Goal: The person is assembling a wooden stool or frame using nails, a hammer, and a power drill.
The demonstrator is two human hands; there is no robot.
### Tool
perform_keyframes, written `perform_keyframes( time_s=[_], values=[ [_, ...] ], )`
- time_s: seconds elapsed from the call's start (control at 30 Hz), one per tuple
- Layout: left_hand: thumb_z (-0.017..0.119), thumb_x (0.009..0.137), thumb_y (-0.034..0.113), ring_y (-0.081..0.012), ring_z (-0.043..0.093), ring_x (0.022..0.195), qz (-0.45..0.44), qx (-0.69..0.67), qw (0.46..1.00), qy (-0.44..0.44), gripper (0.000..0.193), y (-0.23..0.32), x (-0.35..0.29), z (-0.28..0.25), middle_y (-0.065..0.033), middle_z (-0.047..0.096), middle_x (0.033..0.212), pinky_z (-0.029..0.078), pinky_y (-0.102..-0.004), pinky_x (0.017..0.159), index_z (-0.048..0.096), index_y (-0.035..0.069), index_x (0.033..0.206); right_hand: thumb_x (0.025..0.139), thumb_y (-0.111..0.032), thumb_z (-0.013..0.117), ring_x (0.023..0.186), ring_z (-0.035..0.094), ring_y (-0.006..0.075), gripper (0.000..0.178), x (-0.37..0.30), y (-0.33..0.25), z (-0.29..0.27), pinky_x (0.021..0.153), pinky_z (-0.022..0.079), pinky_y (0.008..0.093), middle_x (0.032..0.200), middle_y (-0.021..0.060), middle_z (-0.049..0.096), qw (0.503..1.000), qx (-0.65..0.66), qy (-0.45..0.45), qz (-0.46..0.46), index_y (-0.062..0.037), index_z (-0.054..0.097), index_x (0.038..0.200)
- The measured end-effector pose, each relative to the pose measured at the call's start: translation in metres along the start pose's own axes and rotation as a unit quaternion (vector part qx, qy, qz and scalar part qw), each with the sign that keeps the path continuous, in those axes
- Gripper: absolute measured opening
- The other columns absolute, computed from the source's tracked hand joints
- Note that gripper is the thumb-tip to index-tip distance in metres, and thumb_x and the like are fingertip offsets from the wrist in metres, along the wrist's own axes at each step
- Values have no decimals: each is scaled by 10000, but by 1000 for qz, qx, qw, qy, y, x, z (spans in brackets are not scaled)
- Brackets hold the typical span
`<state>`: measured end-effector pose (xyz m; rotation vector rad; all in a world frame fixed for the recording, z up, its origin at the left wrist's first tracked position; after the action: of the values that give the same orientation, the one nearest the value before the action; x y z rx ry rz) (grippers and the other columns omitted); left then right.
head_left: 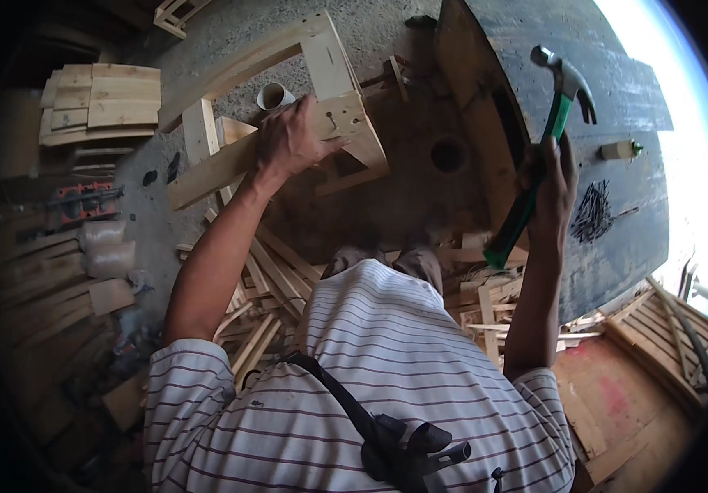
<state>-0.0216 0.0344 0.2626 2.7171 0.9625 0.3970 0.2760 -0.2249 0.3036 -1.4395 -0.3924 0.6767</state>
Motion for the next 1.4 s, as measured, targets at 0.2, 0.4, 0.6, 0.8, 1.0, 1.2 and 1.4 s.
perform_keyframes(
  time_s=[0.2,0.4,0.6,0.8,1.0,1.2,1.4],
  values=[
    [863,672,566,-416,701,858,12,15,1000,2,717,4,6,0,-207,713,940,565,-489,755,576,37,1061,1041,-247,566,527,532,67,236,9,34,42,460,444,214,775,14,586,998,34,-22,55,-90,560,1216],
    [861,706,510,-419,686,889,4,15,1000,-17,652,6,4,-7,-200,696,958,551,-495,745,551,50,1050,1034,-178,568,523,510,84,455,-35,79,75,476,444,277,701,14,546,936,-92,-270,207,-58,469,1461],
    [850,687,568,-406,697,867,-8,22,1000,2,709,2,4,-4,-208,702,933,555,-487,760,562,29,1046,1043,-202,563,511,492,74,480,-17,44,60,441,433,251,696,-7,521,960,-74,-225,150,-87,441,1493],
    [846,709,448,-412,665,982,27,-6,998,-57,674,-14,0,-3,-214,678,981,533,-482,842,531,23,1125,1038,-195,568,503,484,55,485,-26,11,65,434,420,234,686,-19,523,958,-144,-227,99,-94,442,1495],
    [844,712,429,-412,681,933,51,-20,998,-35,665,-20,-9,-9,-210,678,969,547,-491,804,528,23,1132,1027,-169,572,508,496,43,531,-44,-15,71,438,417,234,679,-18,538,934,-261,-243,-14,-103,410,1529],
    [843,713,418,-394,704,873,52,-21,998,2,621,-17,-13,-9,-204,689,947,567,-488,762,566,5,1084,1026,-91,540,520,516,57,537,-71,-95,101,454,409,220,736,19,586,927,-274,-153,-207,-51,360,1530],
    [832,716,405,-389,711,803,50,-23,998,-19,646,-21,-7,-1,-232,688,878,585,-484,735,569,-31,1113,1037,-139,548,568,545,104,401,-75,-155,96,503,448,238,782,93,608,919,-175,-139,-325,6,415,1386]
  ],
)
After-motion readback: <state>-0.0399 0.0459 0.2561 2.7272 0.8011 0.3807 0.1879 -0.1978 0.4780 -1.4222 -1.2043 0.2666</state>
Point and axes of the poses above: each hand's wrist, its own x-axis towards the middle knuckle, its own z-axis out of the palm, y = z × x, the point moved 1 cm from there along x, towards the middle knuckle
